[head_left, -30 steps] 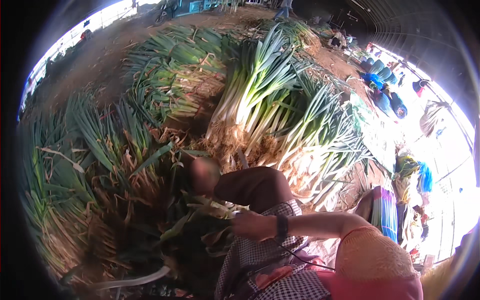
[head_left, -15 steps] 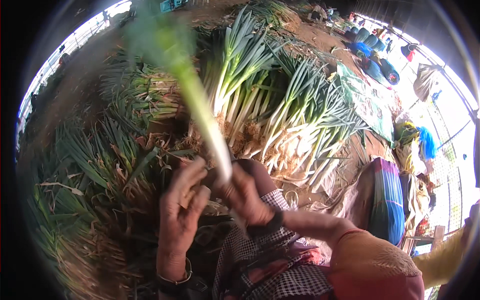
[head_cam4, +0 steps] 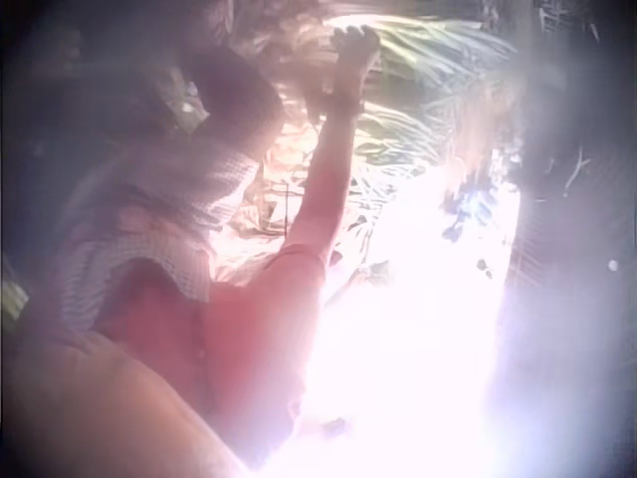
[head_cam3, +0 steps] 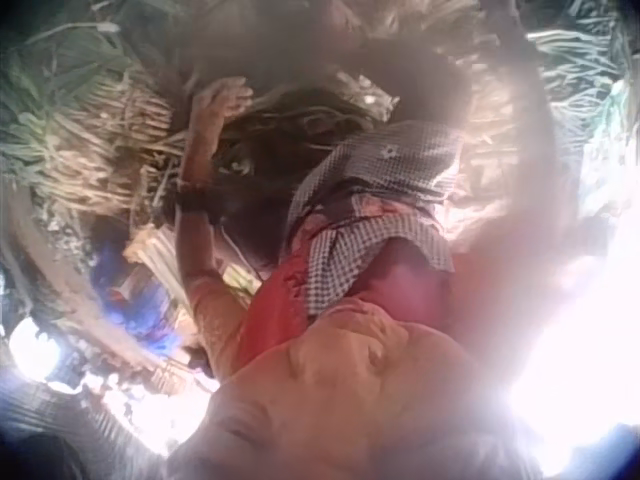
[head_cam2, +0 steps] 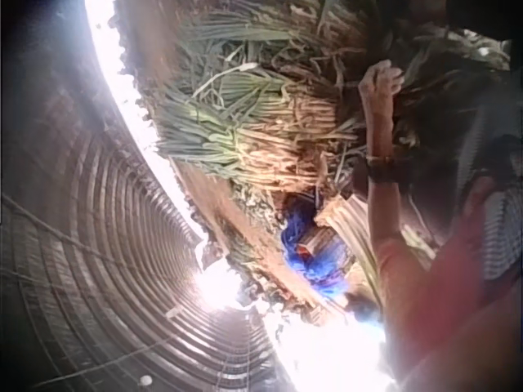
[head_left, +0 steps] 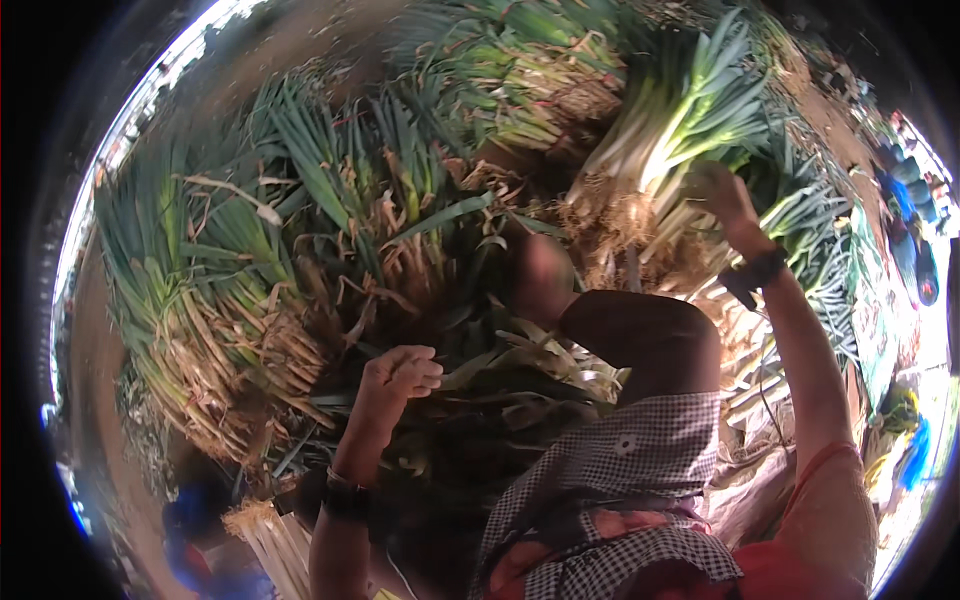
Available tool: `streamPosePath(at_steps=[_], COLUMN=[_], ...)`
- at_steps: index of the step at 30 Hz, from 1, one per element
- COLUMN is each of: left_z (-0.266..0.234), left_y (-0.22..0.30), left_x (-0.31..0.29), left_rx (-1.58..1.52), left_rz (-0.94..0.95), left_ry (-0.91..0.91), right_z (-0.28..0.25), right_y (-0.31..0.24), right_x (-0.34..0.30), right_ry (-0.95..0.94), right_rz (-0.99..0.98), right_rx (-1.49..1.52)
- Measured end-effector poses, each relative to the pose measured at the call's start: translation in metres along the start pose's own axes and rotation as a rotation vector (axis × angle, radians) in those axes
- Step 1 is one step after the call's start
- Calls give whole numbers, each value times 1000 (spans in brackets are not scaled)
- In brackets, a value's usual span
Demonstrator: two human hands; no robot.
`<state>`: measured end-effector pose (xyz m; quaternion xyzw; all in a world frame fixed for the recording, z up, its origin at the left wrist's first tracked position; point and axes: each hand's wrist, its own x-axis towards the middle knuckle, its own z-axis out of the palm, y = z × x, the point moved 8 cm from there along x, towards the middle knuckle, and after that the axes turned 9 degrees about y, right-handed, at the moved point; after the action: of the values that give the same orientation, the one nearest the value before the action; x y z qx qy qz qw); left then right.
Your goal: The recorder is peeling and cleaning harvested leeks and placing them in a pile.
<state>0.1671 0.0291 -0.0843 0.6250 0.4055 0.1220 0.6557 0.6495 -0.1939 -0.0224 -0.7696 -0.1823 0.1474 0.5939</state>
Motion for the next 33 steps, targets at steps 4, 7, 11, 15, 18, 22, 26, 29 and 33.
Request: streamPosePath(at_steps=[4,7,11,15,18,22,26,29,33], left_z=[-43,-50,-59,-78,-95,-108,-115,-118,-106], left_y=[-15,-7,-8,-22,-29,-29,-31,-34,-21], left_x=[14,21,15,11,8,6,2,-5,-9], left_rx=[-95,-39,-76,-68,-127,-181,-186,-213,-201], left_rz=[-4,27,-92,-194,-244,-239,-232,-233,-190], left_ry=[124,132,61,13,56,78,102,135,127], right_z=[216,333,454,523,553,576,576,570,552], right_y=[7,90,187,245,232,216,208,193,209], right_x=[-25,-37,-61,-64,-81,-73,-65,-84,-93], right_ry=[-561,-753,-724,-435,-398,-305,-394,-607,-554], right_rz=[-167,206,303,140,344,598,693,670,325], right_rx=[-119,-31,-57,-267,-275,-187,19,144,-189])
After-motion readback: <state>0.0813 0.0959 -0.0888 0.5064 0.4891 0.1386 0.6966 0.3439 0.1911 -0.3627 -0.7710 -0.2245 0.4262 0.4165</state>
